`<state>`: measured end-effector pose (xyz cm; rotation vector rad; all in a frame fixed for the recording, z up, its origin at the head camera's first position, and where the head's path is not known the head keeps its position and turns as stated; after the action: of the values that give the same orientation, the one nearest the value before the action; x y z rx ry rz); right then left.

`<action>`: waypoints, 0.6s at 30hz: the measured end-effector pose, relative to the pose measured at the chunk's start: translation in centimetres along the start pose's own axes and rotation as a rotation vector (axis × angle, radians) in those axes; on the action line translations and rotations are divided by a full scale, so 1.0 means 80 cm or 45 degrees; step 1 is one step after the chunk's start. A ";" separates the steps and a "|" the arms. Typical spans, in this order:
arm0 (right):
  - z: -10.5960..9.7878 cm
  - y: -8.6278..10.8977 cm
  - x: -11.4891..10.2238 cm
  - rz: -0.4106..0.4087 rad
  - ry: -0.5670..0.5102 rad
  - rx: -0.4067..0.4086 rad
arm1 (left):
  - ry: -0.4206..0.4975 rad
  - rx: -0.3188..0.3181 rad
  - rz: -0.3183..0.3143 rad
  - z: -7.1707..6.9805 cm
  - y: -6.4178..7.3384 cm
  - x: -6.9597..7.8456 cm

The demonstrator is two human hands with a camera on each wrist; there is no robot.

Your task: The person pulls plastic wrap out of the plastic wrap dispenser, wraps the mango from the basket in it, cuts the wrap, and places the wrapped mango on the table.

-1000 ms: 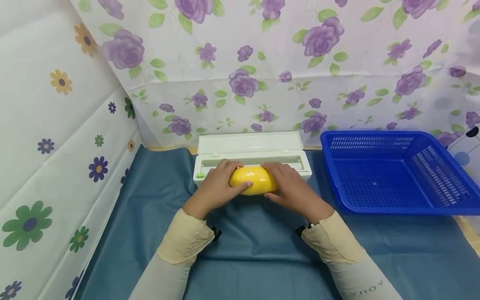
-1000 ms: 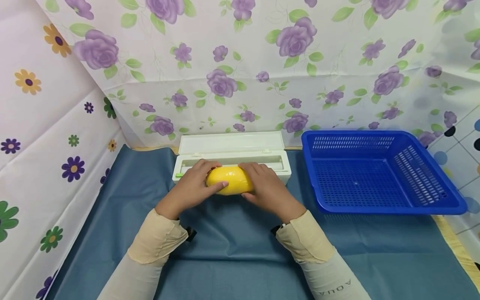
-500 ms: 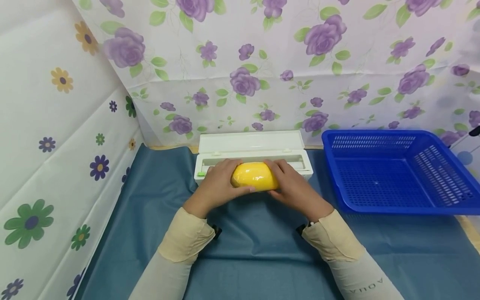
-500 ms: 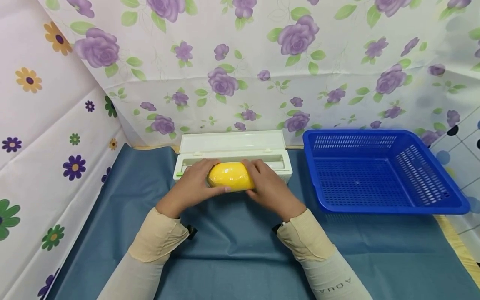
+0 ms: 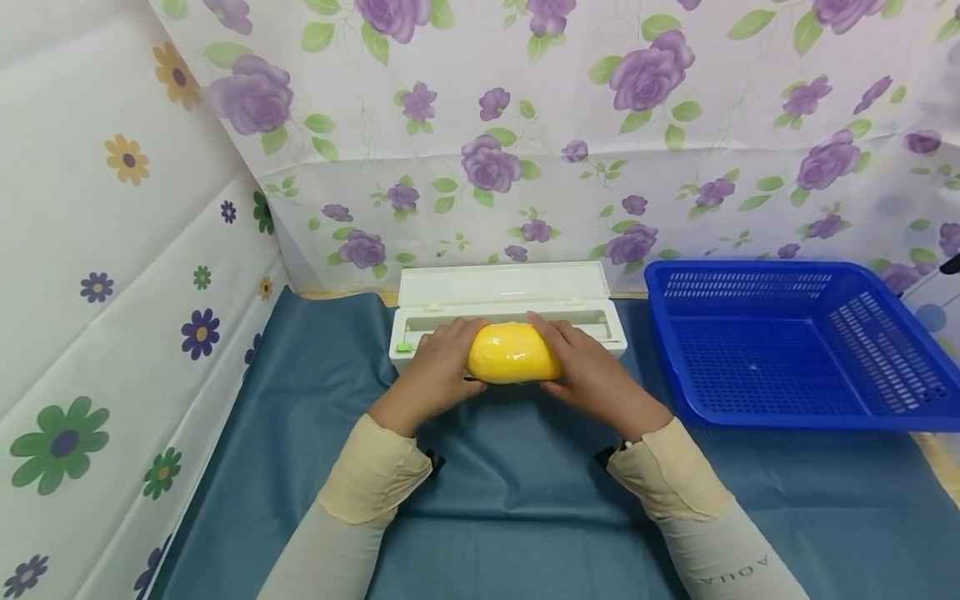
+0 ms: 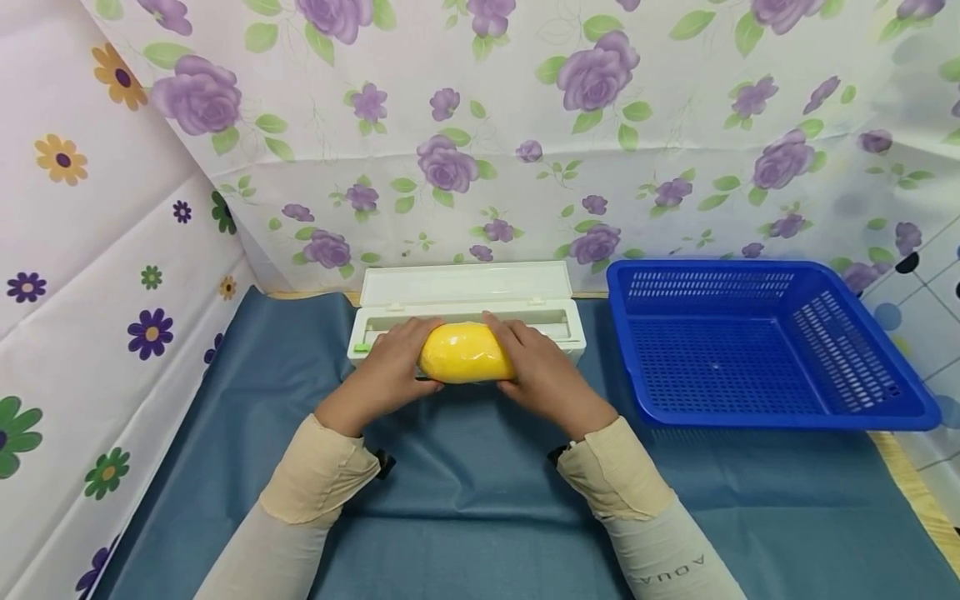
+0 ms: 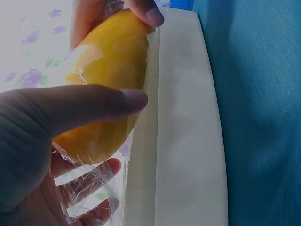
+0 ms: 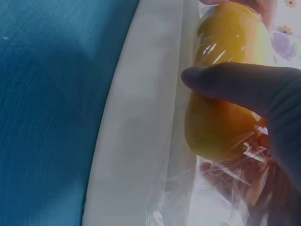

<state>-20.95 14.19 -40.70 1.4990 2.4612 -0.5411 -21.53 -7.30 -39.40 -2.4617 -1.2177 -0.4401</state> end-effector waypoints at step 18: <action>-0.013 0.001 -0.005 -0.071 -0.021 0.139 | -0.094 0.182 0.056 -0.003 -0.002 0.005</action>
<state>-20.64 14.31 -39.64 1.4625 2.5042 -0.7054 -21.43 -7.04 -39.00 -2.3961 -1.1785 -0.2431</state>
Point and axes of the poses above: each hand's wrist, its own y-axis away from the middle knuckle, its own z-axis out of the palm, x = y × z, the point moved 4 cm from there along -y, towards the middle knuckle, and after that the axes turned 8 degrees about z, right-handed, at the moved point
